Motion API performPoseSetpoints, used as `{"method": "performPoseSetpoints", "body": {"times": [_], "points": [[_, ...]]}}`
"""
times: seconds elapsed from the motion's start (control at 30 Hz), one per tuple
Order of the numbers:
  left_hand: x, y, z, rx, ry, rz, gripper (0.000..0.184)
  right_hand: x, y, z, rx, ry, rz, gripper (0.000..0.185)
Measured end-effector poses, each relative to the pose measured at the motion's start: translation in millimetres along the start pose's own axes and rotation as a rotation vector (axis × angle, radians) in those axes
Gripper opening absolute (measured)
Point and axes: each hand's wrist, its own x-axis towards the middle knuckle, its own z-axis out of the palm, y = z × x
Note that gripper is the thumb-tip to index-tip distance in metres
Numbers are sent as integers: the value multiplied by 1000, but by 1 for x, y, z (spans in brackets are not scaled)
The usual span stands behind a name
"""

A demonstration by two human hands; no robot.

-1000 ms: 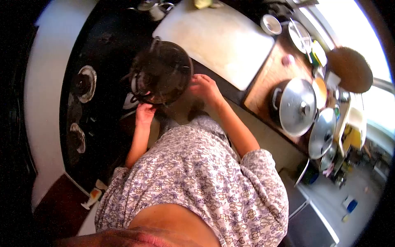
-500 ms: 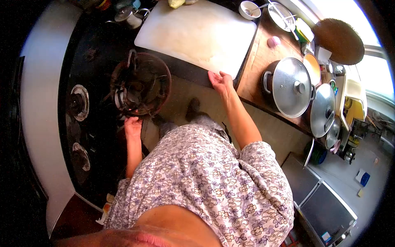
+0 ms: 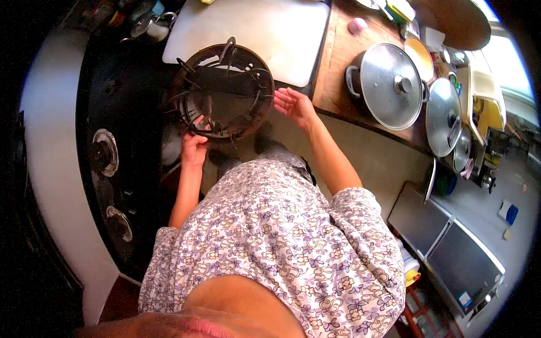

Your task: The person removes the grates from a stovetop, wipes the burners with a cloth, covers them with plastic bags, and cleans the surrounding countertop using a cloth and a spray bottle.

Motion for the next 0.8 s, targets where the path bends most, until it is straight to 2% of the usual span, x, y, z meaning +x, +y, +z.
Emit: {"method": "performPoseSetpoints", "body": {"times": [0.03, 0.2, 0.4, 0.53, 0.67, 0.8], "points": [[2, -3, 5, 19, -5, -3, 60, -9, 3, -6, -56, -25, 3, 32], [9, -16, 24, 79, -104, -104, 61, -67, 17, 2, -274, 121, -134, 29], [32, -25, 47, 228, -198, -209, 64, -95, 17, 3, -174, 210, -282, 25], [51, -37, 59, 197, -226, -220, 62, -88, 12, -21, -145, 231, -330, 26], [74, -36, 80, 174, -234, -193, 59, -81, -10, -6, -125, 208, -396, 24], [99, -31, 112, 158, -181, -163, 55, -57, -28, -8, -91, 205, -429, 34]]}}
